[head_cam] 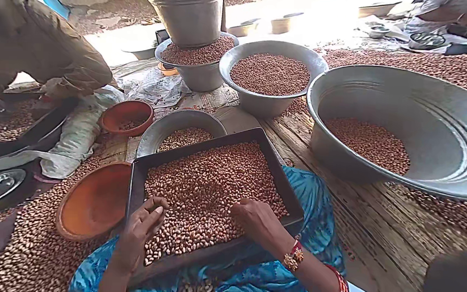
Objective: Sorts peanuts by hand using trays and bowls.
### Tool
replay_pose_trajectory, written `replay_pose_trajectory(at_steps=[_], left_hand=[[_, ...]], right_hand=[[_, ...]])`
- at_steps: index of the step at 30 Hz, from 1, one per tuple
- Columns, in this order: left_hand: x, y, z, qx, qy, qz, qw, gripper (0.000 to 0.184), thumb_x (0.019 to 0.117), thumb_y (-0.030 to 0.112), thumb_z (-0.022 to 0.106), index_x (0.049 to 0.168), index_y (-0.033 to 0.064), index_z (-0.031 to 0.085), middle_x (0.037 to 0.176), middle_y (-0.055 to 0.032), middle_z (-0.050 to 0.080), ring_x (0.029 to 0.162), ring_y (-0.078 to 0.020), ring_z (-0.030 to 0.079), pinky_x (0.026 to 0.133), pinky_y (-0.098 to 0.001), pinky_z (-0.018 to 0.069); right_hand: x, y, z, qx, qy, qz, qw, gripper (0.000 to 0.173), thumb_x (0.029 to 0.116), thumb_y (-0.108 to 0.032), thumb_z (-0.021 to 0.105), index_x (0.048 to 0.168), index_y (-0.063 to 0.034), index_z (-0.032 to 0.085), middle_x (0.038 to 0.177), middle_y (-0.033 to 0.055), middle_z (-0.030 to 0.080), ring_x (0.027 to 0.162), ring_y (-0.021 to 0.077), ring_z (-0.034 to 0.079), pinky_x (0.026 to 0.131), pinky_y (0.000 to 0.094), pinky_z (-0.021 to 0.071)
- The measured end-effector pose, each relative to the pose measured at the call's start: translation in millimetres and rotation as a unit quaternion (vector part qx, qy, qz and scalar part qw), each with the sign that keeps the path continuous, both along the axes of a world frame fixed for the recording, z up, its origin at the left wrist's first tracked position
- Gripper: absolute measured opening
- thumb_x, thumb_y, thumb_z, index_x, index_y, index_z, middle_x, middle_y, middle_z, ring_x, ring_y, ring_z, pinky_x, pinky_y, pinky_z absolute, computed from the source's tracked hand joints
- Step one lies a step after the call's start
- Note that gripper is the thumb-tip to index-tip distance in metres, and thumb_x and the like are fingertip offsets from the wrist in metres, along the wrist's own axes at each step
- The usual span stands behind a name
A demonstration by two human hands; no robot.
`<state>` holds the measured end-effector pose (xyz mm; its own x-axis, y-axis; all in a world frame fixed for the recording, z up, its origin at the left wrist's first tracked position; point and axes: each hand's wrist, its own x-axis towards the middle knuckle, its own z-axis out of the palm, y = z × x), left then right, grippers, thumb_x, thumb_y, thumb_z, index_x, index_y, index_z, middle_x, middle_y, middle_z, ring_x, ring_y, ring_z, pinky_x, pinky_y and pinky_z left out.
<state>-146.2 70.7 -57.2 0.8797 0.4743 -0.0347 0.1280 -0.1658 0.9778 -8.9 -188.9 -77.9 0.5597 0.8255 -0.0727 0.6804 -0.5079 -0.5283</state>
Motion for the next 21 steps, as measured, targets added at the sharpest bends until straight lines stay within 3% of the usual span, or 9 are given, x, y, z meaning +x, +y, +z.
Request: replay_pose_trajectory(at_steps=[3, 6, 8, 11, 13, 15, 19, 21], left_hand=[[-18.8, -6.3, -8.6, 0.197, 0.118, -0.053, 0.972, 0.022, 0.0934, 0.017, 0.059, 0.109, 0.0058, 0.069, 0.085, 0.0037, 0.067, 0.064, -0.0001, 0.055, 0.061, -0.0209, 0.0461], [-24.8, -13.0, -16.7, 0.331, 0.168, -0.047, 0.927, 0.017, 0.0923, 0.011, 0.066, 0.106, 0.008, 0.075, 0.074, -0.0051, 0.067, 0.06, -0.0163, 0.058, 0.061, -0.0409, 0.0486], [-23.9, -13.4, -16.7, 0.391, 0.193, -0.018, 0.9, 0.015, 0.0937, 0.004, 0.067, 0.105, 0.0059, 0.077, 0.075, -0.0154, 0.069, 0.062, -0.0318, 0.062, 0.064, -0.0557, 0.0505], [-20.5, -12.6, -22.9, 0.431, 0.201, -0.014, 0.879, 0.014, 0.0932, 0.003, 0.07, 0.104, 0.0054, 0.08, 0.092, -0.0201, 0.076, 0.079, -0.0422, 0.071, 0.076, -0.0644, 0.0534], [-16.6, -16.9, -26.4, 0.439, 0.227, -0.027, 0.869, 0.017, 0.0939, 0.005, 0.071, 0.108, 0.0066, 0.08, 0.103, -0.0203, 0.076, 0.094, -0.0447, 0.073, 0.084, -0.0663, 0.0532], [-11.8, -20.7, -29.1, 0.445, 0.25, -0.04, 0.859, 0.018, 0.0942, 0.004, 0.069, 0.11, 0.0064, 0.079, 0.105, -0.0203, 0.076, 0.097, -0.0443, 0.072, 0.085, -0.0643, 0.0535], [-10.3, -14.4, -30.5, 0.424, 0.257, -0.043, 0.867, 0.015, 0.0927, 0.004, 0.07, 0.106, 0.0048, 0.077, 0.097, -0.0204, 0.074, 0.086, -0.0412, 0.071, 0.08, -0.061, 0.0545], [-19.8, -0.5, -22.2, 0.347, 0.206, -0.065, 0.913, 0.011, 0.0906, 0.003, 0.072, 0.101, 0.0027, 0.077, 0.084, -0.0149, 0.072, 0.071, -0.0291, 0.066, 0.072, -0.0504, 0.0532]], right_hand=[[-0.6, 5.1, 4.3, -0.037, 0.002, 0.009, 0.999, 0.022, 0.102, -0.01, 0.054, 0.109, -0.0026, 0.073, 0.1, 0.0214, 0.071, 0.091, 0.0391, 0.071, 0.074, 0.0538, 0.055], [-0.7, 6.0, 4.7, -0.06, -0.001, 0.026, 0.998, 0.022, 0.1026, -0.013, 0.054, 0.108, -0.0026, 0.073, 0.101, 0.0211, 0.071, 0.092, 0.0388, 0.071, 0.075, 0.0538, 0.0549], [-0.3, 5.0, 7.2, -0.072, 0.003, 0.034, 0.997, 0.023, 0.1034, -0.013, 0.053, 0.11, -0.0037, 0.073, 0.104, 0.0208, 0.071, 0.095, 0.0382, 0.071, 0.077, 0.0533, 0.055], [-1.0, 3.3, 9.8, -0.071, 0.005, 0.039, 0.997, 0.025, 0.1041, -0.013, 0.052, 0.113, -0.0048, 0.074, 0.106, 0.0199, 0.072, 0.097, 0.0373, 0.071, 0.079, 0.0529, 0.0551], [-2.0, 4.1, 10.6, -0.07, 0.007, 0.042, 0.997, 0.024, 0.104, -0.013, 0.053, 0.113, -0.0044, 0.073, 0.105, 0.0202, 0.072, 0.096, 0.0379, 0.071, 0.078, 0.0535, 0.0548], [-2.3, 5.3, 10.6, -0.071, 0.006, 0.047, 0.996, 0.023, 0.104, -0.013, 0.052, 0.109, -0.003, 0.072, 0.102, 0.0206, 0.071, 0.095, 0.0383, 0.071, 0.077, 0.0543, 0.0543], [-1.4, 7.0, 10.8, -0.083, 0.009, 0.055, 0.995, 0.023, 0.1039, -0.013, 0.051, 0.107, -0.003, 0.071, 0.1, 0.0204, 0.071, 0.094, 0.0388, 0.071, 0.076, 0.0551, 0.0539], [-0.9, 7.7, 13.7, -0.093, 0.013, 0.054, 0.994, 0.024, 0.1047, -0.014, 0.05, 0.11, -0.0031, 0.071, 0.102, 0.0207, 0.071, 0.096, 0.0391, 0.07, 0.078, 0.0554, 0.0538]])
